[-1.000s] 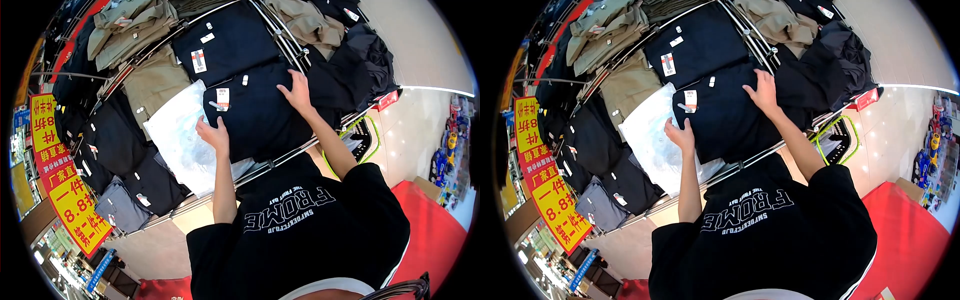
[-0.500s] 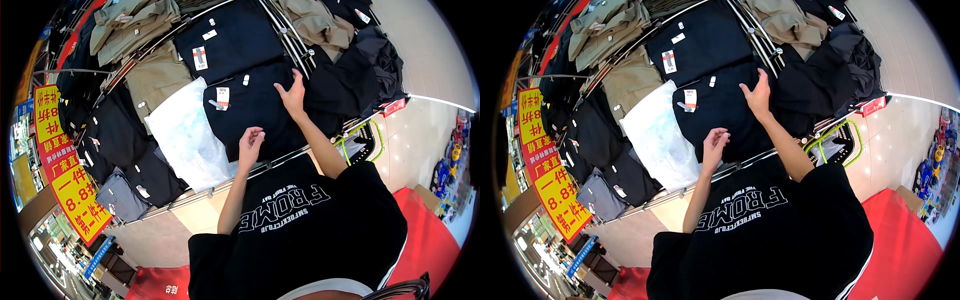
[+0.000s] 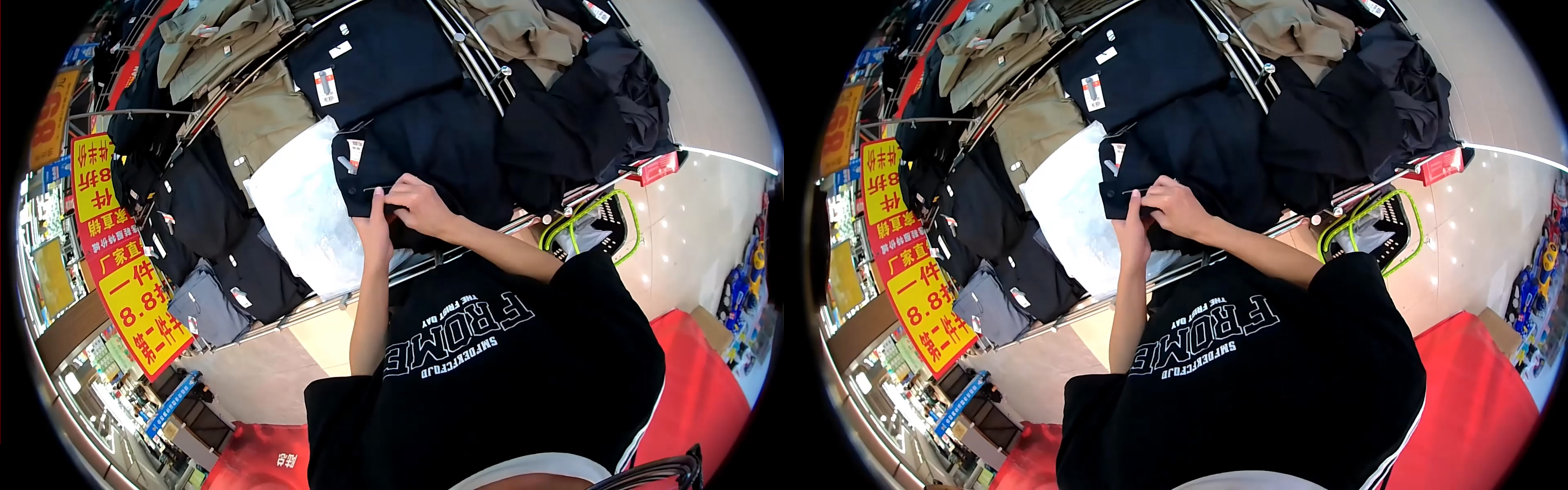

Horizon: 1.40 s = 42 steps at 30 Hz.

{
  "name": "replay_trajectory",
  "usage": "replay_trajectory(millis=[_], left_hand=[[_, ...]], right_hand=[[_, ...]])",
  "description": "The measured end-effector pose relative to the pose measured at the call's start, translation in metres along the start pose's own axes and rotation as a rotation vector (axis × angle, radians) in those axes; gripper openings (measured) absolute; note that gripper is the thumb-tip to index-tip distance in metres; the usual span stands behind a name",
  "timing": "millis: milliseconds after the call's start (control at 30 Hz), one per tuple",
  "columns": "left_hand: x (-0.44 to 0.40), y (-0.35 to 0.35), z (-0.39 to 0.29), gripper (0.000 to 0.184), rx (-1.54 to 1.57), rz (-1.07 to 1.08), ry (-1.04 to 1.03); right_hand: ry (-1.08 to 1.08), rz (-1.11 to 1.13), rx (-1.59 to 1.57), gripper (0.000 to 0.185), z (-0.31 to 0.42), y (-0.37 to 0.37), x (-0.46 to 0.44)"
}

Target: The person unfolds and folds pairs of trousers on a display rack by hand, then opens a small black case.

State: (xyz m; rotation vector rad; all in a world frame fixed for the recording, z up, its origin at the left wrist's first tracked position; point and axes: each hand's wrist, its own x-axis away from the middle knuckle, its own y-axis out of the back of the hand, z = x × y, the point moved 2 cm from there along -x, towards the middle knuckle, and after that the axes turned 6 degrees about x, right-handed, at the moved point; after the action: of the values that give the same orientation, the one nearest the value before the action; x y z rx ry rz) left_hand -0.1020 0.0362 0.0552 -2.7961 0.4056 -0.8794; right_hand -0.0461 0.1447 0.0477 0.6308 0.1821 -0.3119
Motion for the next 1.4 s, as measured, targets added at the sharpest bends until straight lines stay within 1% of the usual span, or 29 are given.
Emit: replay_trajectory(millis=[67, 100, 133, 200, 267, 300, 333, 400, 467, 567, 633, 667, 733, 767, 800, 867, 900, 967, 1000, 1067, 1100, 1133, 1167, 1200, 1267, 1300, 1333, 1367, 1400], left_hand=[[-0.023, 0.025, 0.035, 0.028, 0.125, -0.12, -0.048], [-0.022, 0.021, 0.03, 0.03, 0.104, -0.102, -0.026], [-0.02, 0.016, 0.027, 0.03, 0.105, -0.101, -0.026], [-0.012, 0.002, 0.018, 0.036, 0.046, -0.072, 0.008], [-0.014, -0.001, 0.017, 0.042, 0.011, -0.035, -0.009], [-0.017, -0.003, 0.018, 0.042, -0.032, -0.029, 0.027], [-0.018, -0.004, 0.019, 0.043, -0.074, -0.024, 0.065], [-0.022, -0.007, 0.018, 0.039, -0.155, 0.053, 0.023], [-0.024, -0.011, 0.018, 0.035, -0.318, 0.202, -0.055], [-0.026, -0.012, 0.026, 0.032, -0.414, 0.209, -0.089], [-0.023, -0.015, 0.024, 0.033, -0.498, 0.218, -0.153], [-0.023, -0.013, 0.029, 0.031, -0.534, 0.261, -0.207], [-0.021, -0.012, 0.03, 0.028, -0.721, 0.355, -0.214], [-0.018, -0.014, 0.033, 0.029, -0.678, 0.46, -0.136], [-0.006, -0.031, 0.024, 0.035, -0.496, 0.518, -0.149], [-0.003, -0.037, 0.022, 0.046, -0.678, 0.53, -0.2], [-0.006, -0.035, 0.027, 0.046, -0.677, 0.517, -0.199], [-0.015, -0.028, 0.042, 0.055, -0.329, 0.422, -0.001], [-0.015, -0.024, 0.036, 0.055, -0.228, 0.337, 0.151], [-0.012, -0.018, 0.022, 0.054, 0.255, 0.152, 0.305], [-0.013, -0.009, 0.016, 0.059, 0.328, 0.214, 0.343], [-0.011, 0.0, 0.01, 0.053, 0.354, 0.216, 0.341], [-0.007, 0.008, 0.006, 0.05, 0.274, 0.165, 0.336], [-0.002, 0.013, 0.002, 0.046, 0.195, 0.113, 0.328], [0.007, 0.019, 0.003, 0.043, 0.157, 0.062, 0.307], [0.01, 0.025, 0.003, 0.04, 0.121, 0.01, 0.293], [0.011, 0.03, 0.005, 0.037, 0.087, -0.042, 0.276], [0.01, 0.035, 0.013, 0.038, 0.06, -0.068, 0.233], [0.008, 0.043, 0.022, 0.047, -0.016, -0.055, 0.185]], right_hand=[[0.037, 0.061, -0.1, 0.018, -0.002, 0.004, 0.001], [0.07, 0.124, -0.196, 0.018, -0.002, 0.008, 0.001], [0.129, 0.03, -0.149, 0.021, -0.003, 0.018, -0.003], [0.04, -0.192, 0.038, 0.031, -0.02, 0.036, -0.007], [-0.136, -0.33, 0.174, 0.043, -0.035, 0.056, -0.013], [-0.164, -0.311, 0.259, 0.053, -0.046, 0.062, -0.014], [-0.149, -0.24, 0.334, 0.055, -0.047, 0.069, -0.015], [0.028, -0.048, 0.343, 0.057, -0.053, 0.073, -0.018], [0.108, 0.151, 0.282, 0.056, -0.058, 0.066, -0.015], [0.086, 0.224, 0.376, 0.054, -0.07, 0.056, -0.01], [-0.098, 0.33, 0.204, 0.054, -0.075, 0.06, -0.015], [-0.176, 0.253, 0.056, 0.052, -0.083, 0.056, -0.013], [-0.254, 0.154, -0.04, 0.05, -0.087, 0.053, -0.019], [-0.351, 0.145, -0.11, 0.049, -0.09, 0.051, -0.022], [-0.435, 0.145, -0.165, 0.052, -0.093, 0.049, -0.027], [-0.547, 0.111, -0.309, 0.054, -0.092, 0.048, -0.037], [-0.542, 0.123, -0.313, 0.054, -0.092, 0.047, -0.041], [-0.615, 0.144, -0.501, 0.057, -0.095, 0.042, -0.045], [-0.549, 0.228, -0.404, 0.062, -0.102, 0.031, -0.044], [-0.39, 0.303, -0.336, 0.061, -0.057, 0.039, -0.045], [-0.295, 0.335, -0.234, 0.058, -0.05, 0.028, -0.037], [-0.198, 0.365, -0.13, 0.055, -0.033, 0.025, -0.037], [-0.236, 0.501, -0.158, 0.05, -0.021, 0.026, -0.036], [-0.209, 0.52, -0.191, 0.044, -0.019, 0.017, -0.03], [-0.035, 0.442, -0.245, 0.037, -0.026, -0.003, -0.018], [-0.052, 0.676, -0.265, 0.032, -0.029, 0.001, -0.029], [-0.065, 0.624, -0.505, 0.03, -0.04, 0.003, -0.033], [-0.011, 0.533, -0.461, 0.027, -0.056, 0.003, -0.042], [0.042, 0.443, -0.413, 0.028, -0.069, 0.005, -0.05]])
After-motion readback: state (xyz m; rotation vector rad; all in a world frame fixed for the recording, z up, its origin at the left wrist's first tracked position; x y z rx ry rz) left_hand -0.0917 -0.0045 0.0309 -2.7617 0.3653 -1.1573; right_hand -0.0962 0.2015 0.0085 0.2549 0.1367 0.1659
